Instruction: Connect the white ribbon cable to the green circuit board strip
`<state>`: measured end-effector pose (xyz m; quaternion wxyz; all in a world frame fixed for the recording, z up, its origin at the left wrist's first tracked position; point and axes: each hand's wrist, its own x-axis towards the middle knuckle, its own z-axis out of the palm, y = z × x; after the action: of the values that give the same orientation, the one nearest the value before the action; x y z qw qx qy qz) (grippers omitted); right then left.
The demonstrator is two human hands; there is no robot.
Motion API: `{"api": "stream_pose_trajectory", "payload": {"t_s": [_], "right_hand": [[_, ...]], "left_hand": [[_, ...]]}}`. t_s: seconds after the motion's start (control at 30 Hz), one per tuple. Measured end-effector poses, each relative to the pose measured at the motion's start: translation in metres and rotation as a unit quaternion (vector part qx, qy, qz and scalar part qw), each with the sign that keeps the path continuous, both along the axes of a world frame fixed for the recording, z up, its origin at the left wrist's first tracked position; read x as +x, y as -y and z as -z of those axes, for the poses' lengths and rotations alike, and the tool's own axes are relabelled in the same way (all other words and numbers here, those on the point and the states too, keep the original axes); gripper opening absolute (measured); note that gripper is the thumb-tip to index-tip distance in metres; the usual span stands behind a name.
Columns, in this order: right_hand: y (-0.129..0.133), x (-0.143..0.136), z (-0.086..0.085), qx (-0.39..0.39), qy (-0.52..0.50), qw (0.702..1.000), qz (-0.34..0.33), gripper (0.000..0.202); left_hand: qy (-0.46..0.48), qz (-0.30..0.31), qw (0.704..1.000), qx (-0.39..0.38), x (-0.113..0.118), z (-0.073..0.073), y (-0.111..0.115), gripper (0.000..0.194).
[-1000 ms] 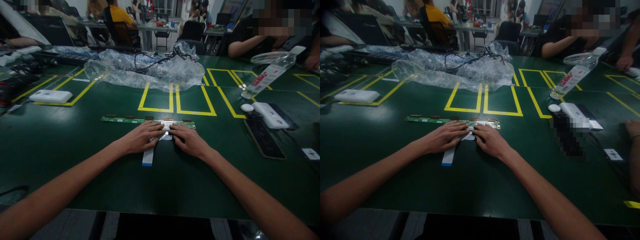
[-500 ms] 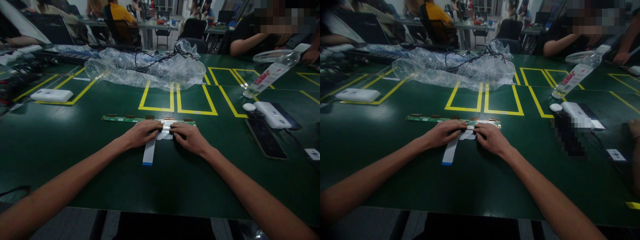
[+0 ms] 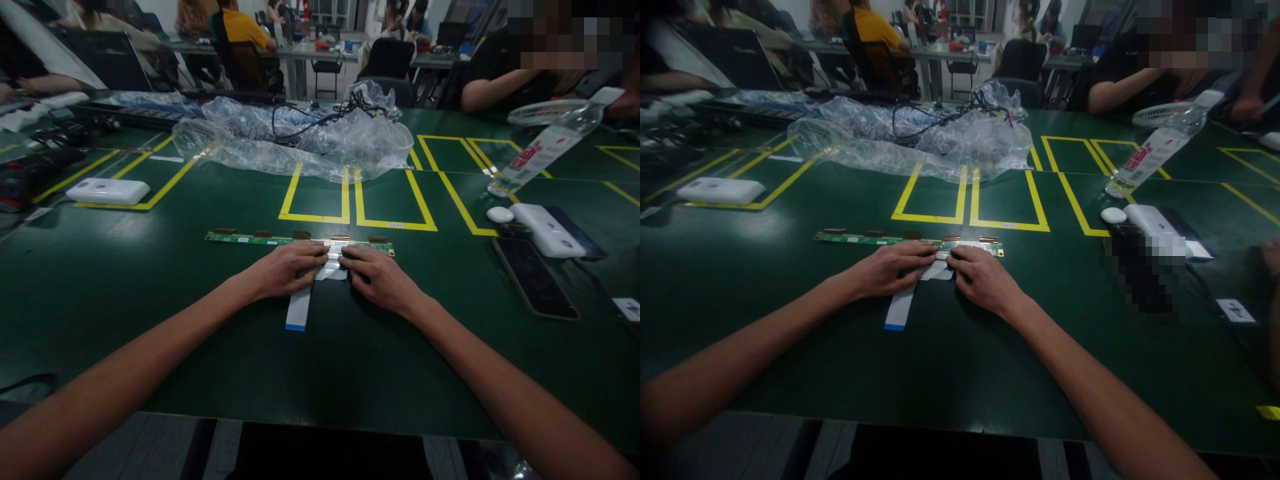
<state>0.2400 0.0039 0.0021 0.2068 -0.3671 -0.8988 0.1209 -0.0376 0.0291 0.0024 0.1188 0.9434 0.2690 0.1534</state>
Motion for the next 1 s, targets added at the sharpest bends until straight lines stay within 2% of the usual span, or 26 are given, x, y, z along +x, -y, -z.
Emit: {"api": "stream_pose_trajectory", "payload": {"t_s": [0.63, 0.87, 1.0], "right_hand": [[0.0087, -0.0075, -0.0009, 0.014, 0.04, 0.999, 0.032, 0.045], [0.0094, -0.0097, -0.001, 0.018, 0.032, 0.999, 0.039, 0.045], [0.0058, -0.0088, 0.0012, 0.012, 0.005, 0.999, 0.042, 0.042]], "left_hand": [[-0.002, 0.005, 1.0, 0.014, 0.0023, -0.0008, 0.001, 0.046], [-0.001, 0.004, 1.0, 0.028, 0.0017, 0.0011, 0.0012, 0.05], [0.006, -0.006, 1.0, 0.023, 0.0005, 0.0022, -0.0003, 0.046]]}}
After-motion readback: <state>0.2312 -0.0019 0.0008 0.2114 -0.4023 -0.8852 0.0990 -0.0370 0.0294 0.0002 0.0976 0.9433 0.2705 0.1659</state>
